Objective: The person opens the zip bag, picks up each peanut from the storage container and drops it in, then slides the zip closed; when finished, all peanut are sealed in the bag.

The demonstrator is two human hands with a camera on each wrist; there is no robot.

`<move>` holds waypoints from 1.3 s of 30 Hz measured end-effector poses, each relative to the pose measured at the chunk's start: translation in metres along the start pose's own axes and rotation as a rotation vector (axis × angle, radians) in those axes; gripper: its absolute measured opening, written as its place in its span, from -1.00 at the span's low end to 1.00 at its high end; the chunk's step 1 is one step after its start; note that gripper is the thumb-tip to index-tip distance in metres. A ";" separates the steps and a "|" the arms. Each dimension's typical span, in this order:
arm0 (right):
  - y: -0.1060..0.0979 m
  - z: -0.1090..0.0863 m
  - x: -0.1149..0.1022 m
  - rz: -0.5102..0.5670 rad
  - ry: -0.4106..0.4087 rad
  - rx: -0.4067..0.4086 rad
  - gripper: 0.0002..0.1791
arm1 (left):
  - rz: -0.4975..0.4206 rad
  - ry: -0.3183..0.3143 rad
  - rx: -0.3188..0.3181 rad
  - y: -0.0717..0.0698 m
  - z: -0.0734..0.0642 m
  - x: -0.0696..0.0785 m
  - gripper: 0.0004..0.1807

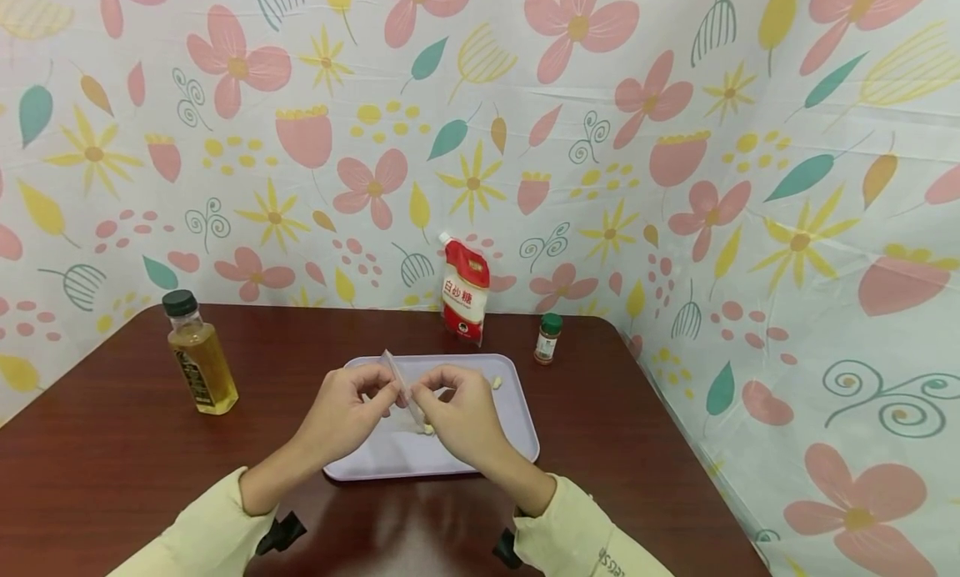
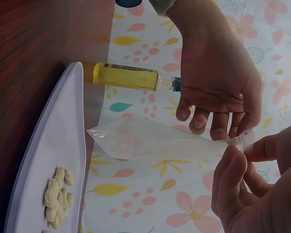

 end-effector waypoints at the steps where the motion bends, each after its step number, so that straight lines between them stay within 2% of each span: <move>1: 0.000 0.000 0.000 -0.005 -0.012 0.002 -0.88 | -0.001 0.006 0.000 0.000 0.000 0.000 -0.77; 6: 0.003 -0.001 0.001 -0.032 -0.082 0.021 -0.88 | -0.007 0.018 0.000 0.000 0.001 -0.002 -0.75; 17: 0.011 -0.006 0.000 -0.068 -0.185 0.063 -0.81 | -0.006 -0.018 -0.019 -0.001 0.001 -0.005 -0.72; 20: 0.012 -0.007 0.000 -0.085 -0.197 0.073 -0.83 | -0.018 -0.011 -0.015 -0.001 0.001 -0.005 -0.71; 26: 0.004 -0.003 0.003 -0.115 -0.220 0.145 -0.81 | -0.012 0.023 -0.010 -0.007 0.002 -0.005 -0.68; 28: 0.003 -0.003 0.003 -0.108 -0.246 0.139 -0.82 | -0.003 0.021 -0.020 -0.009 0.002 -0.006 -0.68; 31: 0.003 -0.004 0.000 -0.159 -0.331 0.099 -0.87 | -0.004 0.016 -0.043 -0.009 0.002 -0.006 -0.69; 35: 0.006 -0.008 -0.003 -0.337 -0.505 0.078 -0.82 | -0.003 0.022 -0.070 -0.007 0.001 -0.003 -0.70; 39: 0.008 -0.011 -0.007 -0.507 -0.634 0.108 -0.79 | 0.028 0.023 -0.077 -0.005 -0.001 0.000 -0.71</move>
Point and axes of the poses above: each hand's wrist, its own z-axis towards the middle knuckle, its own y-axis out of the palm, x = y × z, the point moved 2 cm from there along z, towards the middle knuckle, and after that the axes turned 13 degrees about x, right-handed, at the moved point
